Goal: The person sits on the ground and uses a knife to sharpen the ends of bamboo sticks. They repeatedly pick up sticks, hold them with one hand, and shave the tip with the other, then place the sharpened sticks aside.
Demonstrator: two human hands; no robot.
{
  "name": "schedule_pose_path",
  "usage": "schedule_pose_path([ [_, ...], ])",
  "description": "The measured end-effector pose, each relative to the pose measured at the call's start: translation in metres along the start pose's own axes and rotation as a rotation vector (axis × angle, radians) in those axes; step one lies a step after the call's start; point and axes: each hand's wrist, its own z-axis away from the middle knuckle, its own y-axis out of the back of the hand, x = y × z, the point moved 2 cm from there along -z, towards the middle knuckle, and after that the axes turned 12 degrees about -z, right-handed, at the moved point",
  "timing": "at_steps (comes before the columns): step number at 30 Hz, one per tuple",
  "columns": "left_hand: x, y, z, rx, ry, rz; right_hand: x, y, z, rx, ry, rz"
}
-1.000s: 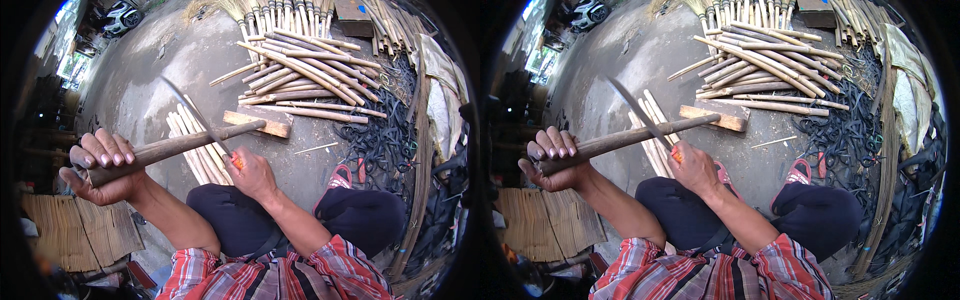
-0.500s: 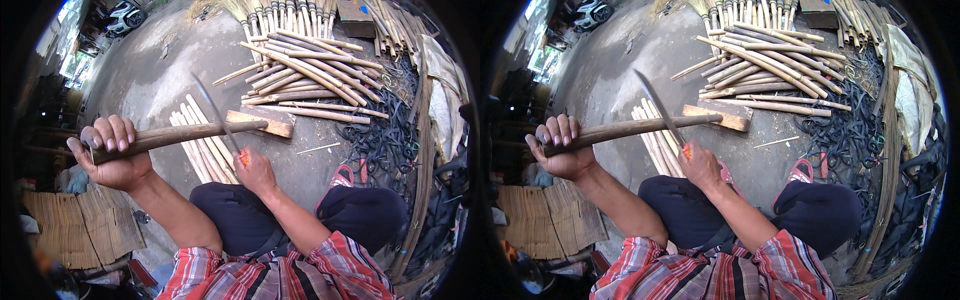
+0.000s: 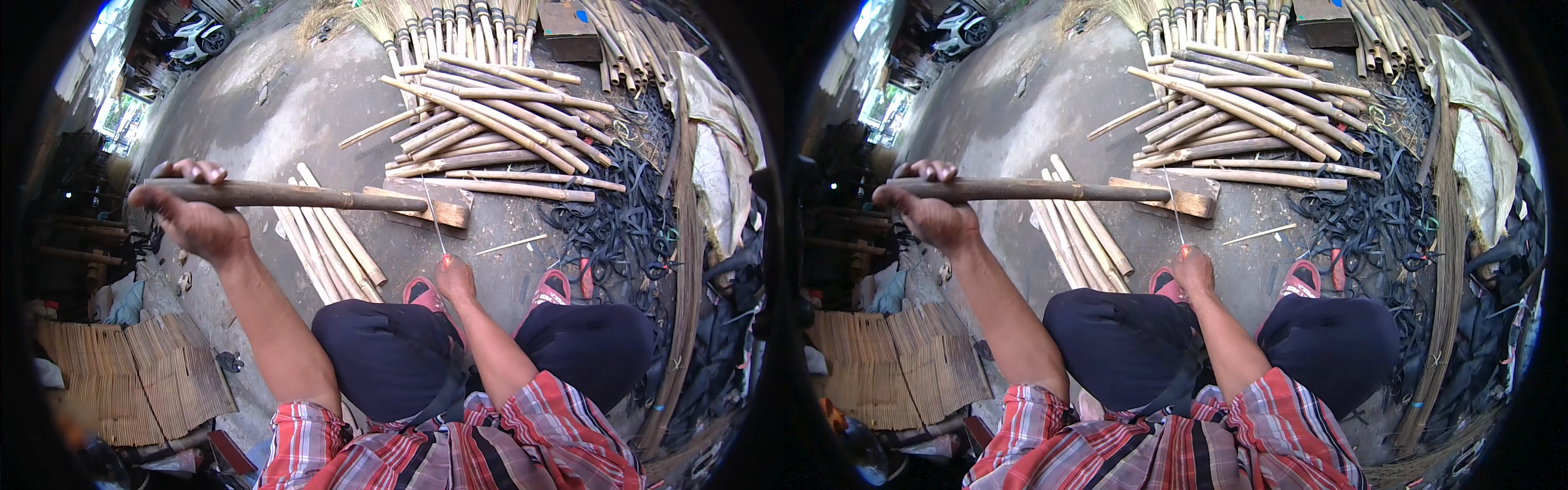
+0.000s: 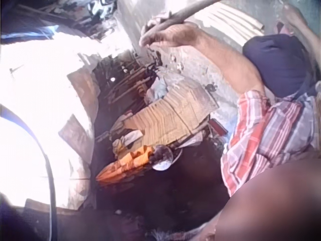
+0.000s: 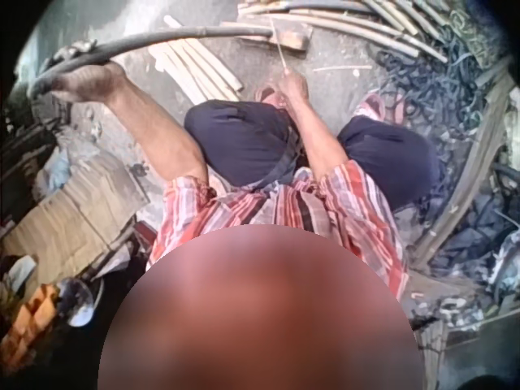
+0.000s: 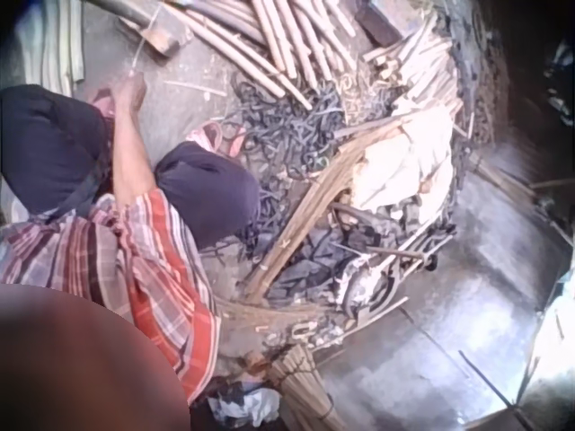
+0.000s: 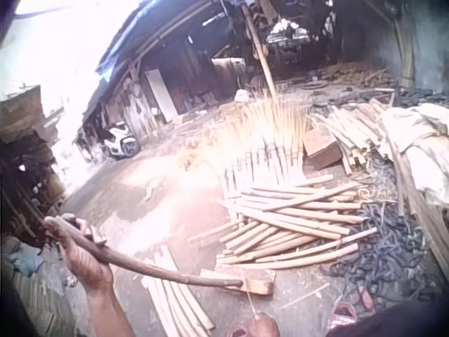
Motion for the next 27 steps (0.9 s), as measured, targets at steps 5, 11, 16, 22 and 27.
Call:
schedule_pose_path([
  [5,-0.124,-0.043,0.065,-0.437,0.339,-0.284,0.03,0.003,-0.008,-0.024,0.005,0.003],
  [11,-0.226,-0.056,0.122,-0.767,0.56,-0.488,0.033,0.022,-0.013,-0.037,0.032,0.079],
  [16,-0.263,-0.033,0.136,-0.349,0.552,-0.425,0.041,0.026,-0.017,-0.051,0.029,0.091],
  [22,-0.316,0.071,0.218,-0.016,0.998,-0.823,0.041,0.032,-0.021,-0.056,0.05,0.078],
  [27,-0.342,0.13,0.275,-0.043,1.089,-1.245,0.038,0.031,-0.024,-0.074,0.095,0.085],
])
